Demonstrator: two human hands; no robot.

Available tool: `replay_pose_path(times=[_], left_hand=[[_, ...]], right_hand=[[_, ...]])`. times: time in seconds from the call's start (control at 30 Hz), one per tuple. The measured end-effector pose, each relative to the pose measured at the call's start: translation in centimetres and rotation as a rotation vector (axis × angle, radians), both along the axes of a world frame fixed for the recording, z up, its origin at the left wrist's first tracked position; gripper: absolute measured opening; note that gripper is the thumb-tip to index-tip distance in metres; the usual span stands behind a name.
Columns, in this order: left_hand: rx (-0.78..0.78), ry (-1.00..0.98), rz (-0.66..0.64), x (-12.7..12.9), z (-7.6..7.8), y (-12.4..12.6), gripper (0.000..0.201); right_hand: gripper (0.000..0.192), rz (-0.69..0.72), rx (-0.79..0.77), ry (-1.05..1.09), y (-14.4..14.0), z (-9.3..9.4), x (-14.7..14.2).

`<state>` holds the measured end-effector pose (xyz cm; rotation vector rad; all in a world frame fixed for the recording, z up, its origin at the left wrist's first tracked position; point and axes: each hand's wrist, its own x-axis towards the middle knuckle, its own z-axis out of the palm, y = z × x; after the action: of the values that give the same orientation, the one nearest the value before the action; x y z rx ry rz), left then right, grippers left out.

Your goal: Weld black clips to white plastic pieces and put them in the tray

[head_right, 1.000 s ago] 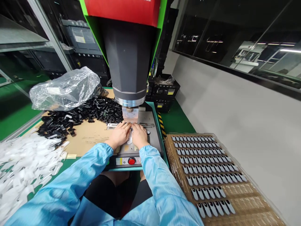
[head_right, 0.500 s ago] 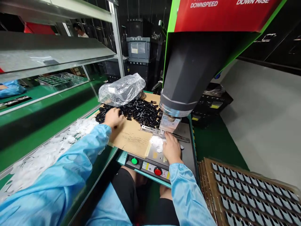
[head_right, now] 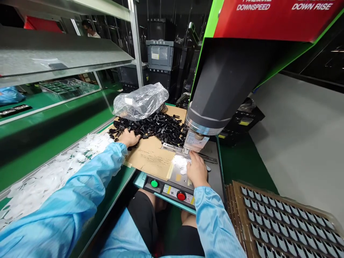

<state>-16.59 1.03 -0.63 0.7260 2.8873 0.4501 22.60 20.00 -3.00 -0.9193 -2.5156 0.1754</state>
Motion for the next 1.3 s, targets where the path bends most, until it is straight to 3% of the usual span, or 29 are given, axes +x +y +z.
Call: replay_pose_path(times=[0.23, 0.4, 0.57, 0.7, 0.77, 0.9, 1.03, 1.2, 1.3], left_hand=[[0.127, 0.053, -0.215, 5.8, -1.1, 2.9, 0.063], [0.215, 0.042, -0.436, 8.0, -0.7, 2.7, 0.060], [0.299, 0.164, -0.626, 5.3, 2.3, -2.0, 0.048], [0.185, 0.276, -0.717, 3.4, 4.3, -7.7, 0.035], [0.100, 0.301, -0.783, 3.7, 4.2, -10.1, 0.031], [-0.012, 0.361, -0.890, 5.7, 2.6, -12.9, 0.033], [-0.046, 0.424, -0.868, 6.6, 1.6, -14.3, 0.037], [-0.042, 0.402, -0.840, 5.5, 2.1, -16.0, 0.037], [-0.023, 0.404, -0.778, 4.8, 2.5, -15.5, 0.041]], right_hand=[[0.062, 0.002, -0.039, -0.010, -0.1, 0.1, 0.1], [0.063, 0.010, -0.036, -0.010, -0.1, 0.1, 0.2], [0.063, 0.020, -0.035, -0.002, 0.1, -0.1, 0.2], [0.062, 0.010, -0.032, 0.007, 0.2, -0.3, -0.1], [0.062, 0.003, -0.029, 0.014, 0.1, -0.3, -0.1], [0.062, 0.010, -0.027, 0.008, 0.1, -0.3, -0.1], [0.064, 0.014, -0.033, -0.023, 0.1, 0.1, 0.2], [0.062, 0.008, -0.052, -0.042, 0.3, 0.4, 0.1], [0.062, -0.001, -0.054, -0.034, 0.3, 0.4, -0.1]])
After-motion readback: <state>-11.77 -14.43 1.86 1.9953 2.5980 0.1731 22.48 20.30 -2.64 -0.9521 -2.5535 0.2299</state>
